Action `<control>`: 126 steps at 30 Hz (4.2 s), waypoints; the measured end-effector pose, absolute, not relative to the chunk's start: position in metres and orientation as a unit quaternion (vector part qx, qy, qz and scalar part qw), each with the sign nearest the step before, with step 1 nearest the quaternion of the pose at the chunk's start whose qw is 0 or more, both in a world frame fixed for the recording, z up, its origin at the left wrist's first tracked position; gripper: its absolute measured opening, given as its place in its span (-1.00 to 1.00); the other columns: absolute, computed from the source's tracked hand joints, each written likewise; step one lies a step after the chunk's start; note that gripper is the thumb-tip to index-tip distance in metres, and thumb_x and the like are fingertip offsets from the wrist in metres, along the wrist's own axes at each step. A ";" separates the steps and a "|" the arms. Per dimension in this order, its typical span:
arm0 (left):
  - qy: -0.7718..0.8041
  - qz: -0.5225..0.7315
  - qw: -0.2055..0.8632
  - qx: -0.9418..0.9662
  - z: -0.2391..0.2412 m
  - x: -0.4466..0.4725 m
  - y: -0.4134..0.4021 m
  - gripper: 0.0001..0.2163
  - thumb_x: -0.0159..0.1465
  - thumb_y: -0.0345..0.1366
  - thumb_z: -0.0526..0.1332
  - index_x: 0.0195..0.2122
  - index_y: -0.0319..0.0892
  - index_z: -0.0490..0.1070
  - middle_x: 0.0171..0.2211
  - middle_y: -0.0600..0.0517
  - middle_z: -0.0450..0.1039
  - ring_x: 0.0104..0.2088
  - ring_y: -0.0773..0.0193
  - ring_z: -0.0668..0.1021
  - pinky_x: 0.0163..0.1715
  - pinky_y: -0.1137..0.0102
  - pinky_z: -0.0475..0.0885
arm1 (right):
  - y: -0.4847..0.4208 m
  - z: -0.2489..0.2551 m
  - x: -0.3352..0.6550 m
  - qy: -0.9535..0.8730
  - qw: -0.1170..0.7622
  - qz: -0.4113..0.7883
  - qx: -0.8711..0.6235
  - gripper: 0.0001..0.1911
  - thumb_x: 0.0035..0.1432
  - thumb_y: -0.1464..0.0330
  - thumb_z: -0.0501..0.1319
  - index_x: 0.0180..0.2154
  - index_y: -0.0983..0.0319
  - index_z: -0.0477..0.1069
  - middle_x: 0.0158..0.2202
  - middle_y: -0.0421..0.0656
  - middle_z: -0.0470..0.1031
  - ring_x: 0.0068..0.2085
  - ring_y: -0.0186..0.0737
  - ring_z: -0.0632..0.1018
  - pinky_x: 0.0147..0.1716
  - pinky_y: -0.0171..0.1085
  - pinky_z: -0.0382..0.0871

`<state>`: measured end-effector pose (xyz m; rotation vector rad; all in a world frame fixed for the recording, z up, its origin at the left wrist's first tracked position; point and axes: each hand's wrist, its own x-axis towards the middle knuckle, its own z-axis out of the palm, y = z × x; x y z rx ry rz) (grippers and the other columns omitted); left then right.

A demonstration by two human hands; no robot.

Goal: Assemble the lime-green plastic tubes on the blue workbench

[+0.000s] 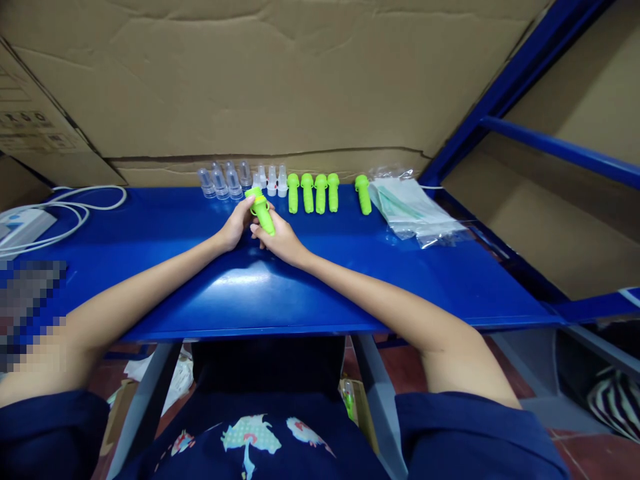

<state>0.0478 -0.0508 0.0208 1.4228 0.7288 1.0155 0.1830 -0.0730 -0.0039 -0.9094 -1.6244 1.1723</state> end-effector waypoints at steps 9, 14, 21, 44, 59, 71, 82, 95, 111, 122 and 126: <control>0.316 0.422 0.597 0.604 0.023 0.045 -0.050 -0.59 0.39 0.01 0.01 -0.09 -0.26 0.39 -0.67 0.18 0.26 -0.72 0.34 0.42 -0.71 0.48 0.25 | -0.075 -0.001 0.184 -0.647 0.453 0.493 -0.365 -0.55 0.14 0.07 0.38 -0.17 0.18 0.25 -0.40 -0.27 0.49 -0.55 -0.41 0.44 -0.57 -0.35 0.37; 0.325 0.432 0.582 0.607 0.019 0.048 -0.049 -0.62 0.39 0.02 0.04 -0.12 -0.24 0.35 -0.66 0.20 0.28 -0.73 0.38 0.40 -0.71 0.50 0.22 | -0.076 0.000 0.185 -0.638 0.455 0.501 -0.367 -0.52 0.12 0.07 0.40 -0.13 0.18 0.25 -0.41 -0.30 0.49 -0.56 -0.41 0.45 -0.59 -0.37 0.35; 0.340 0.395 0.476 0.708 0.035 0.040 -0.048 -0.62 0.40 0.07 0.07 -0.30 -0.17 0.33 -0.60 0.12 0.36 -0.66 0.35 0.41 -0.58 0.45 0.31 | -0.075 0.000 0.185 -0.631 0.460 0.507 -0.363 -0.56 0.18 0.04 0.35 -0.17 0.18 0.25 -0.41 -0.28 0.48 -0.54 -0.40 0.46 -0.55 -0.36 0.39; 0.878 0.127 -0.046 0.459 0.052 -0.172 -0.194 -0.16 0.25 0.37 -0.20 0.49 0.10 -0.15 0.54 -0.08 -0.38 0.46 -0.41 0.00 0.21 -0.44 0.13 | -0.078 0.003 0.182 -0.653 0.449 0.490 -0.363 -0.78 0.28 0.23 0.26 -0.20 0.22 0.29 -0.40 -0.27 0.47 -0.53 -0.43 0.44 -0.57 -0.39 0.32; 0.466 0.258 -0.129 0.836 0.071 -0.013 -0.109 -0.25 0.37 0.26 -0.05 0.46 -0.05 0.04 0.50 -0.21 -0.13 0.48 -0.25 -0.02 0.39 -0.17 -0.14 | -0.072 0.001 0.183 -0.618 0.475 0.519 -0.351 -0.71 0.29 0.16 0.27 -0.18 0.20 0.27 -0.42 -0.29 0.47 -0.58 -0.45 0.44 -0.62 -0.41 0.29; 0.298 0.397 0.058 0.866 0.033 0.035 -0.032 -0.37 0.44 0.14 -0.06 0.38 -0.19 0.09 0.29 -0.27 0.29 0.31 -0.06 0.37 0.32 0.04 0.21 | -0.068 -0.003 0.183 -0.606 0.496 0.519 -0.343 -0.60 0.25 0.12 0.32 -0.07 0.17 0.23 -0.50 -0.36 0.40 -0.63 -0.43 0.39 -0.67 -0.39 0.27; 0.265 0.527 0.383 0.711 0.009 0.048 -0.036 -0.39 0.37 0.23 0.08 0.33 0.05 0.10 -0.13 -0.08 0.57 -0.18 0.06 0.68 -0.20 0.16 0.60 | -0.070 0.001 0.184 -0.606 0.493 0.513 -0.355 -0.50 0.19 0.07 0.36 0.00 0.17 0.26 -0.48 -0.34 0.44 -0.62 -0.41 0.40 -0.71 -0.39 0.25; 0.359 0.529 0.355 0.682 -0.002 0.039 -0.027 -0.44 0.42 0.20 -0.03 0.18 -0.15 0.28 -0.01 -0.16 0.57 -0.04 0.13 0.63 -0.06 0.24 0.51 | -0.069 0.001 0.186 -0.562 0.499 0.555 -0.357 -0.66 0.30 0.08 0.24 -0.21 0.18 0.24 -0.44 -0.30 0.48 -0.60 -0.43 0.42 -0.68 -0.43 0.29; 0.349 0.501 0.417 0.673 0.007 0.041 -0.032 -0.51 0.41 -0.16 -0.01 0.31 -0.26 0.23 0.02 -0.15 0.59 -0.08 0.17 0.61 -0.17 0.36 0.47 | -0.068 0.000 0.188 -0.555 0.494 0.572 -0.348 -0.60 0.31 0.00 0.21 -0.24 0.20 0.25 -0.48 -0.27 0.48 -0.61 -0.42 0.41 -0.68 -0.43 0.28; 0.355 0.502 0.437 0.657 0.005 0.042 -0.029 -0.50 0.42 -0.08 -0.01 0.29 -0.23 0.27 -0.02 -0.13 0.60 -0.08 0.14 0.61 -0.15 0.34 0.46 | -0.068 0.000 0.188 -0.564 0.484 0.566 -0.358 -0.58 0.31 -0.02 0.20 -0.20 0.22 0.31 -0.45 -0.24 0.49 -0.56 -0.40 0.45 -0.61 -0.42 0.33; 0.353 0.509 0.437 0.652 0.004 0.043 -0.028 -0.57 0.42 -0.16 -0.04 0.23 -0.21 0.30 -0.03 -0.13 0.60 -0.04 0.15 0.62 -0.18 0.36 0.47 | -0.069 0.001 0.188 -0.563 0.479 0.569 -0.360 -0.57 0.30 -0.03 0.18 -0.19 0.23 0.32 -0.45 -0.24 0.50 -0.58 -0.41 0.44 -0.62 -0.42 0.32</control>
